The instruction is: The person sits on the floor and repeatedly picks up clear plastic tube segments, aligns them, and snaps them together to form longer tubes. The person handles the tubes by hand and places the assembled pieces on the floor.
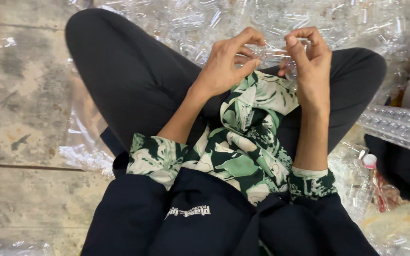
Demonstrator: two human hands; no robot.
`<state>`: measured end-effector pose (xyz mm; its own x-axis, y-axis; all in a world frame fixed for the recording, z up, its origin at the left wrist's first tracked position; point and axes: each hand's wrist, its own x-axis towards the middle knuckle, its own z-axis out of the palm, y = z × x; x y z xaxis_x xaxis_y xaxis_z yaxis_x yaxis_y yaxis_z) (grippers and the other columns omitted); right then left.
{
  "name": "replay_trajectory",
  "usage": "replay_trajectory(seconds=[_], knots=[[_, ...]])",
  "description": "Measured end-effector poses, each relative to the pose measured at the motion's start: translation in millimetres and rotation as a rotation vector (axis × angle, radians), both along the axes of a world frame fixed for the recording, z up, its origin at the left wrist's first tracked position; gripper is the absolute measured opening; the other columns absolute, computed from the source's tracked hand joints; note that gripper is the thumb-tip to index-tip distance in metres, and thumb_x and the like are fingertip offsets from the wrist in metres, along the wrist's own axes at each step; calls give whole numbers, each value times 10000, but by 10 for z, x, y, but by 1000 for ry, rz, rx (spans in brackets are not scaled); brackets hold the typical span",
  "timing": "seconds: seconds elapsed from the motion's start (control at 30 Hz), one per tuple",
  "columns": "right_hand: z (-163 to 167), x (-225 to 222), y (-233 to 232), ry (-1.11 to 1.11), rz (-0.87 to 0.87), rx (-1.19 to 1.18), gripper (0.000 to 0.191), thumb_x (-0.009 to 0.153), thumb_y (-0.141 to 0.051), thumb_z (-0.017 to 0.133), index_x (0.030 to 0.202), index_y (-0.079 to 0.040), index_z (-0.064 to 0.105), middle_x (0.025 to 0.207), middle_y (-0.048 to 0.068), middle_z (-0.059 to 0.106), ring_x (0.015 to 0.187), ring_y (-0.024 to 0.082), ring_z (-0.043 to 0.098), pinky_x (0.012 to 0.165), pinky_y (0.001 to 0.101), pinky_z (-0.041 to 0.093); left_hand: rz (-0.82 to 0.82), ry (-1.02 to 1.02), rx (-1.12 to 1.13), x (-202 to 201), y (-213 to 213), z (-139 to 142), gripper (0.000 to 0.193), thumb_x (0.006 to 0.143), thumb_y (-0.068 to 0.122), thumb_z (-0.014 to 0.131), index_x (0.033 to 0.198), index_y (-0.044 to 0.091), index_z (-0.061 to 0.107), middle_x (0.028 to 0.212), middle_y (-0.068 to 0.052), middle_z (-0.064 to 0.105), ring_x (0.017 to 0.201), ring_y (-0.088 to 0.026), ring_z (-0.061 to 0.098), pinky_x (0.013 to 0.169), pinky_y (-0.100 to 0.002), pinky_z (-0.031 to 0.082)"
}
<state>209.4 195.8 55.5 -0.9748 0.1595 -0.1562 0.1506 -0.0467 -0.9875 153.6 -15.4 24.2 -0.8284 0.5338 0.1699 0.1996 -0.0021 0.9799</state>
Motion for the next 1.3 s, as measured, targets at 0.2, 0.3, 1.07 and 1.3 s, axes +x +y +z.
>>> replay_trajectory(seconds=[0.2, 0.3, 1.07, 1.3], knots=[[-31, 17, 6, 4, 61, -140, 374, 1088, -231, 704, 1360, -35, 538, 1124, 69, 651, 869, 121, 679, 705, 265, 600, 127, 73, -45, 65, 35, 20, 245, 974, 46, 715, 1179, 52, 579, 1109, -62, 734, 943, -169, 786, 847, -299, 674], [-32, 25, -2, 21, 74, -114, 400, 1073, -181, 745, 1373, -26, 532, 1147, 80, 640, 886, 134, 691, 712, 278, 612, 133, 67, 40, 75, 65, -17, 174, 991, 30, 672, 1127, 35, 564, 1080, -66, 737, 926, -181, 803, 840, -295, 694], [-251, 93, 107, 38, 17, -484, 499, 1147, -515, 480, 1341, -57, 519, 1101, 128, 668, 848, 151, 652, 773, 282, 564, -150, -423, 366, -89, -7, -353, 195, 1143, 215, 581, 1183, 44, 498, 1381, -194, 679, 1067, -181, 750, 972, -341, 646], [-372, 104, 302, 101, -140, -695, 488, 1141, -498, 503, 1479, -147, 462, 1135, 56, 595, 1003, 146, 581, 942, 328, 507, -120, -450, 318, -43, 31, -377, 177, 1111, 191, 610, 1103, 36, 525, 1284, -194, 711, 1026, -185, 762, 932, -342, 671]])
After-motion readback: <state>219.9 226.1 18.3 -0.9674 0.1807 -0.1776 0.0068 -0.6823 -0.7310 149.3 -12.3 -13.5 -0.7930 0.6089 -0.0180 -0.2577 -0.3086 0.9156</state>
